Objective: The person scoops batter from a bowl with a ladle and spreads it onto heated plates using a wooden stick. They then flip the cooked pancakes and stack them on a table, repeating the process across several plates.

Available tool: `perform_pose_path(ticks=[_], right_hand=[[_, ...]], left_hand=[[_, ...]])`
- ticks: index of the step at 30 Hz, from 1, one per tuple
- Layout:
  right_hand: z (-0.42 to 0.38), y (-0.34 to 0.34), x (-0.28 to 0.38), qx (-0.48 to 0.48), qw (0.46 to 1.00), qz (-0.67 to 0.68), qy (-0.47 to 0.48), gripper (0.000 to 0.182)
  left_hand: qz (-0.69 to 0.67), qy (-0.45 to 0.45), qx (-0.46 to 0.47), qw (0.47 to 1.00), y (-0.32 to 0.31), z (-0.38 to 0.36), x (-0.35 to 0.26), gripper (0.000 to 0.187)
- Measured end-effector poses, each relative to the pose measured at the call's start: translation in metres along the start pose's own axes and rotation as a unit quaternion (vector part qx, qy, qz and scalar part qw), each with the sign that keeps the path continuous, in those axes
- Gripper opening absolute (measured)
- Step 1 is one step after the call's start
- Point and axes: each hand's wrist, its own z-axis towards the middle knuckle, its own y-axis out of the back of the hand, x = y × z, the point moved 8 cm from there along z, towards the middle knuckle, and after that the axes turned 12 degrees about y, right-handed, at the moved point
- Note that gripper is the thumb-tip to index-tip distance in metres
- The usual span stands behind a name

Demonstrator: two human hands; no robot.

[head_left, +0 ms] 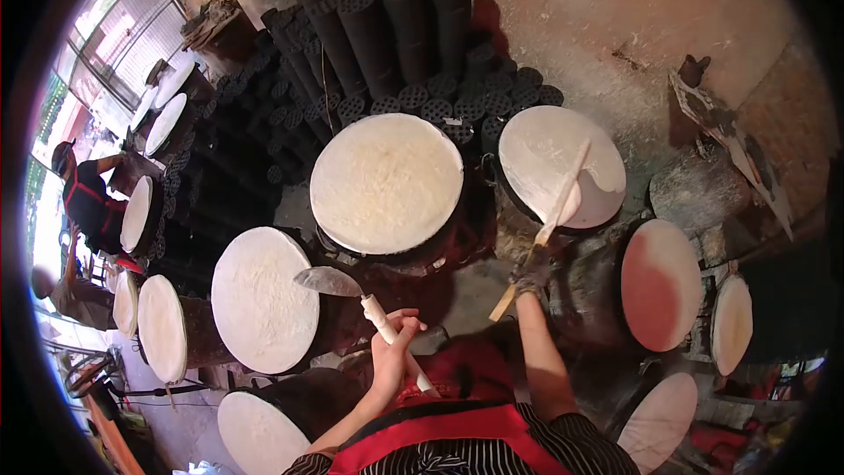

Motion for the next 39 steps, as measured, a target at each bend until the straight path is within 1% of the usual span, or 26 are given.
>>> perform_pose_path(ticks=[2, 3, 6, 8, 9, 10, 11, 12, 13, 15, 18, 19, 20, 21, 22, 24, 25, 27, 28, 30, 32, 33, 34, 36, 38, 39], right_hand=[[0.024, 0.003, 0.038, -0.03, 0.999, 0.02, 0.02, 0.042], [0.034, -0.001, 0.036, 0.007, 0.998, 0.011, 0.061, 0.042], [0.072, -0.032, -0.045, 0.107, 0.976, -0.019, 0.189, 0.041], [0.016, -0.027, -0.02, 0.173, 0.979, -0.087, 0.058, 0.037], [-0.018, -0.026, -0.003, 0.211, 0.969, -0.126, -0.003, 0.035], [-0.038, -0.006, 0.017, 0.203, 0.971, -0.111, -0.064, 0.03], [-0.043, 0.022, 0.023, 0.123, 0.981, 0.01, -0.149, 0.026], [-0.022, 0.044, 0.001, 0.212, 0.947, 0.135, -0.2, 0.027], [-0.016, 0.058, 0.024, 0.227, 0.957, 0.067, -0.167, 0.029], [0.004, 0.081, 0.048, 0.146, 0.977, -0.071, -0.14, 0.03], [0.004, 0.04, 0.085, 0.114, 0.983, 0.057, -0.133, 0.034], [0.004, 0.029, 0.079, 0.15, 0.979, 0.058, -0.124, 0.038], [-0.001, 0.036, 0.078, 0.198, 0.973, -0.021, -0.121, 0.036], [-0.005, 0.045, 0.079, 0.244, 0.958, -0.101, -0.116, 0.034], [0.002, 0.06, 0.093, 0.241, 0.951, -0.193, -0.009, 0.027], [0.015, 0.104, 0.084, 0.255, 0.957, -0.095, -0.103, 0.021], [0.033, 0.122, 0.071, 0.264, 0.94, 0.047, -0.213, 0.02], [0.093, 0.129, 0.103, 0.222, 0.973, -0.06, -0.036, 0.019], [0.118, 0.133, 0.121, 0.186, 0.973, -0.126, 0.046, 0.019], [0.17, 0.135, 0.118, 0.163, 0.983, -0.072, 0.051, 0.019], [0.168, 0.101, 0.144, 0.156, 0.983, -0.023, -0.091, 0.02], [0.178, 0.094, 0.153, 0.081, 0.971, -0.221, 0.03, 0.03], [0.172, 0.08, 0.151, 0.134, 0.942, -0.302, 0.052, 0.034], [0.157, 0.056, 0.143, 0.235, 0.854, -0.454, 0.096, 0.042], [0.15, 0.064, 0.15, 0.247, 0.894, -0.318, 0.196, 0.042], [0.145, 0.069, 0.153, 0.26, 0.901, -0.249, 0.242, 0.042]], left_hand=[[0.017, -0.002, 0.008, 1.0, -0.018, -0.001, 0.004, 0.026], [0.019, -0.01, 0.01, 1.0, -0.025, -0.003, 0.001, 0.024], [0.034, -0.023, 0.027, 0.999, -0.03, -0.001, -0.004, 0.023], [0.053, -0.017, 0.044, 0.997, -0.026, 0.003, -0.001, 0.026], [0.052, -0.019, 0.046, 0.997, -0.025, 0.004, -0.003, 0.028], [0.049, -0.017, 0.046, 0.998, -0.027, 0.002, -0.006, 0.03], [0.047, -0.016, 0.047, 0.998, -0.031, 0.002, -0.007, 0.032], [0.028, -0.021, 0.055, 0.998, -0.036, 0.005, -0.008, 0.035], [0.025, -0.016, 0.054, 0.998, -0.041, 0.008, -0.005, 0.035], [0.019, -0.01, 0.053, 0.998, -0.053, 0.012, -0.002, 0.033], [0.023, 0.003, 0.062, 0.998, -0.082, 0.011, 0.003, 0.028], [0.028, 0.01, 0.063, 0.998, -0.092, 0.01, 0.005, 0.027], [0.018, 0.011, 0.063, 0.998, -0.101, 0.008, 0.007, 0.02], [0.025, 0.003, 0.061, 0.998, -0.11, 0.006, 0.005, 0.019], [0.031, -0.005, 0.058, 0.998, -0.119, 0.004, 0.004, 0.017], [0.033, -0.011, 0.038, 0.999, -0.131, 0.004, 0.006, 0.015], [0.039, -0.005, 0.032, 0.999, -0.139, 0.004, 0.005, 0.016], [0.049, 0.007, 0.019, 0.999, -0.156, 0.005, 0.002, 0.018], [0.047, 0.012, 0.022, 0.999, -0.165, 0.004, 0.006, 0.019], [0.041, 0.019, 0.026, 0.999, -0.183, 0.003, 0.016, 0.022], [0.026, 0.008, 0.046, 0.999, -0.203, 0.003, 0.023, 0.023], [0.018, 0.002, 0.055, 0.998, -0.213, 0.004, 0.024, 0.023], [-0.002, 0.035, 0.063, 0.997, -0.222, 0.001, 0.026, 0.023], [-0.043, 0.1, 0.077, 0.991, -0.24, -0.006, 0.024, 0.023], [-0.005, 0.083, 0.05, 0.995, -0.243, -0.003, 0.021, 0.019], [0.014, 0.075, 0.038, 0.996, -0.243, -0.001, 0.019, 0.017]])
